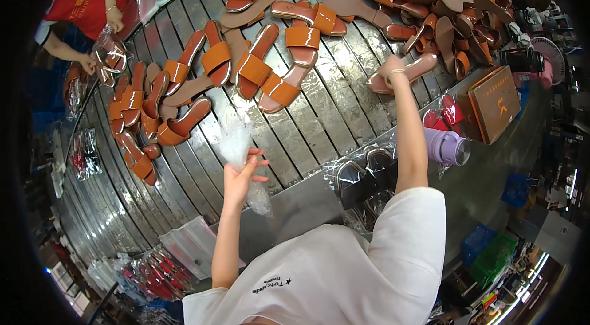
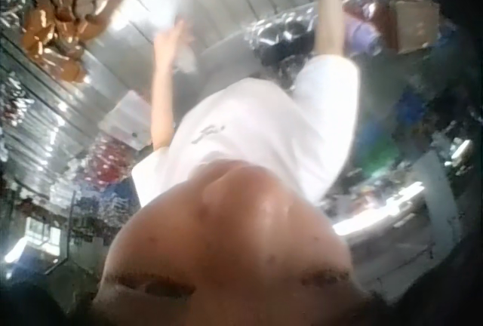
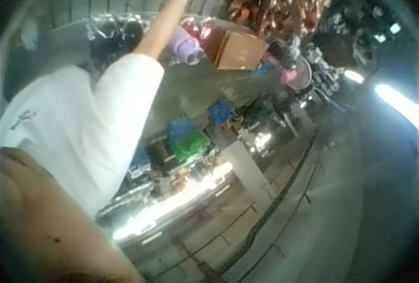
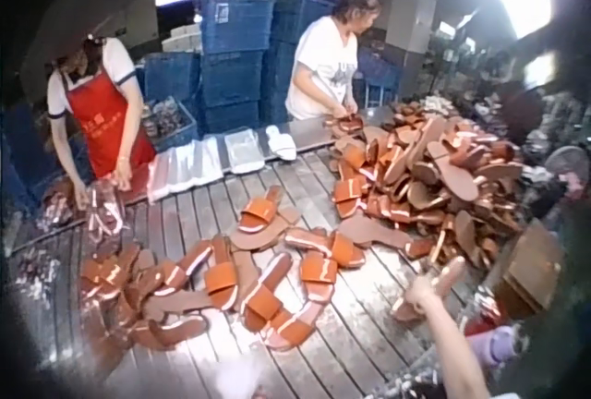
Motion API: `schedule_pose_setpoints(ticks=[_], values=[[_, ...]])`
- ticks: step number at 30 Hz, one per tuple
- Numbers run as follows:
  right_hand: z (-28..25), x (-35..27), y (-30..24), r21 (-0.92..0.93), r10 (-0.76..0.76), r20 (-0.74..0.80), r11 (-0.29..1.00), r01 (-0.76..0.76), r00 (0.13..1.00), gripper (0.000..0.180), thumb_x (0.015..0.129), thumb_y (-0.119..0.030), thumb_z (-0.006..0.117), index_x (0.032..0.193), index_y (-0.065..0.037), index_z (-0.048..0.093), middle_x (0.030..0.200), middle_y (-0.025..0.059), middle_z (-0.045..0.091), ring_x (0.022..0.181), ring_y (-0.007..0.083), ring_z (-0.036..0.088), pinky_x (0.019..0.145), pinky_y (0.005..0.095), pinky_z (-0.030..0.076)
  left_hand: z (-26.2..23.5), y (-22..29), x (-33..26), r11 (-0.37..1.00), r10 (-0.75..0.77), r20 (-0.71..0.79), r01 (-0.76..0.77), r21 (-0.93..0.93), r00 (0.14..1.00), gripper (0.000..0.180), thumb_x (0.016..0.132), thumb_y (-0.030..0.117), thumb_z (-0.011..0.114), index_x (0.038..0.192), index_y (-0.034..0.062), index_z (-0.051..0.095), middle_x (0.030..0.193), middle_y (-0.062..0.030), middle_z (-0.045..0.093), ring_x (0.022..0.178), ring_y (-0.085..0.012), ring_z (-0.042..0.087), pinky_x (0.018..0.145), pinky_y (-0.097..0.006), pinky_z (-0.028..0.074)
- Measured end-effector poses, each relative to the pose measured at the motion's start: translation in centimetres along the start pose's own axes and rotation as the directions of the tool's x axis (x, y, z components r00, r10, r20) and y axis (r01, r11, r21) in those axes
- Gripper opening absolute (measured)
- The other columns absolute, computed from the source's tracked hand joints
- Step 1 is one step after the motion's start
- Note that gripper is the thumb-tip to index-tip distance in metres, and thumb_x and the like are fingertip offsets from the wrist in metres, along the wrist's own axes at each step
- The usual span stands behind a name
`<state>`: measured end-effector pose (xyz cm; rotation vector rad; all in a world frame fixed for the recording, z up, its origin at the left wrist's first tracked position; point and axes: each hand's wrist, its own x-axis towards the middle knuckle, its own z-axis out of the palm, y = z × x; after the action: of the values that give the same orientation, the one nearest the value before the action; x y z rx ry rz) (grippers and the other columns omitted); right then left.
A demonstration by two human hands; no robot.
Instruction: The person cleans brown leather slippers on a metal slatted table using a white brush. They pick up each slipper, brush the upper and sole surfaces, and place them back on the table. The person also handles white and black slippers, placing them into clear plastic bags.
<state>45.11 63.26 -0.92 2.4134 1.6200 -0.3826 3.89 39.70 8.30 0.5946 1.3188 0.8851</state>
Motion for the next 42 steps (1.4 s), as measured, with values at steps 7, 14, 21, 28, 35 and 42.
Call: schedule_pose_setpoints(ticks=[7,14,21,28,35,42], values=[[-4.9,-15.2,-12.2,0.737,-0.535,0.487,0.676,0.003,0.690,0.019,0.076,-0.015,0.061,0.083,0.003,0.064,0.072,0.0078,0.063,0.060,0.0166,0.062,0.044,0.0283,0.051,5.6,-0.6,4.0,0.999,0.026,-0.033,-0.025,0.031,0.999,0.028,0.089,0.015,0.052,0.111,-0.0009,0.053,0.099,-0.0099,0.058,0.082,-0.0161,0.059,0.052,-0.029,0.055],[-0.6,3.9,-10.2,0.370,-0.401,0.044,0.858,0.358,0.915,0.024,0.079,-0.020,0.054,0.079,0.001,0.064,0.068,0.0135,0.063,0.065,0.0244,0.064,0.054,0.0358,0.051,2.9,-7.5,7.3,0.985,0.027,-0.237,0.015,0.174,0.971,0.027,0.087,0.014,0.053,0.108,-0.0027,0.051,0.094,-0.0115,0.058,0.074,-0.0164,0.059,0.051,-0.029,0.055],[1.9,17.7,-6.9,0.067,-0.292,-0.384,0.938,0.341,0.876,0.026,0.076,-0.034,0.059,0.083,-0.010,0.066,0.100,0.0169,0.060,0.107,0.0314,0.050,0.091,0.0390,0.040,3.1,-2.4,12.7,0.818,0.401,-0.124,-0.294,0.494,0.908,0.026,0.082,0.005,0.053,0.107,-0.0023,0.051,0.113,-0.0211,0.051,0.086,-0.0319,0.059,0.070,-0.036,0.050],[-2.6,14.0,-9.0,-0.257,-0.317,-0.124,0.925,0.278,0.940,0.024,0.075,-0.039,0.055,0.093,-0.028,0.066,0.112,0.0081,0.055,0.107,0.0288,0.049,0.088,0.0476,0.032,5.3,-1.8,15.6,0.810,0.384,-0.104,-0.281,0.515,0.918,0.042,0.081,0.008,0.053,0.117,-0.0039,0.035,0.100,-0.0285,0.055,0.091,-0.0449,0.055,0.077,-0.045,0.044],[-1.1,9.7,-12.0,0.038,-0.321,-0.747,0.854,0.518,0.583,0.020,0.082,-0.024,0.053,0.085,-0.006,0.061,0.095,0.0156,0.056,0.090,0.0336,0.052,0.080,0.0447,0.039,1.6,-4.1,7.8,0.772,0.209,-0.013,-0.157,0.616,0.978,0.029,0.080,0.011,0.053,0.108,0.0034,0.052,0.091,-0.0254,0.060,0.090,-0.0399,0.057,0.076,-0.044,0.044],[7.4,7.2,-20.0,0.522,-0.157,-0.628,0.641,0.562,0.762,0.020,0.087,-0.025,0.047,0.089,-0.006,0.056,0.092,0.0147,0.058,0.090,0.0344,0.052,0.080,0.0439,0.037,-3.9,-6.3,3.9,0.871,-0.116,-0.224,0.207,0.445,0.968,0.029,0.086,0.015,0.051,0.111,0.0011,0.053,0.086,-0.0151,0.063,0.069,-0.0214,0.064,0.047,-0.029,0.053]])
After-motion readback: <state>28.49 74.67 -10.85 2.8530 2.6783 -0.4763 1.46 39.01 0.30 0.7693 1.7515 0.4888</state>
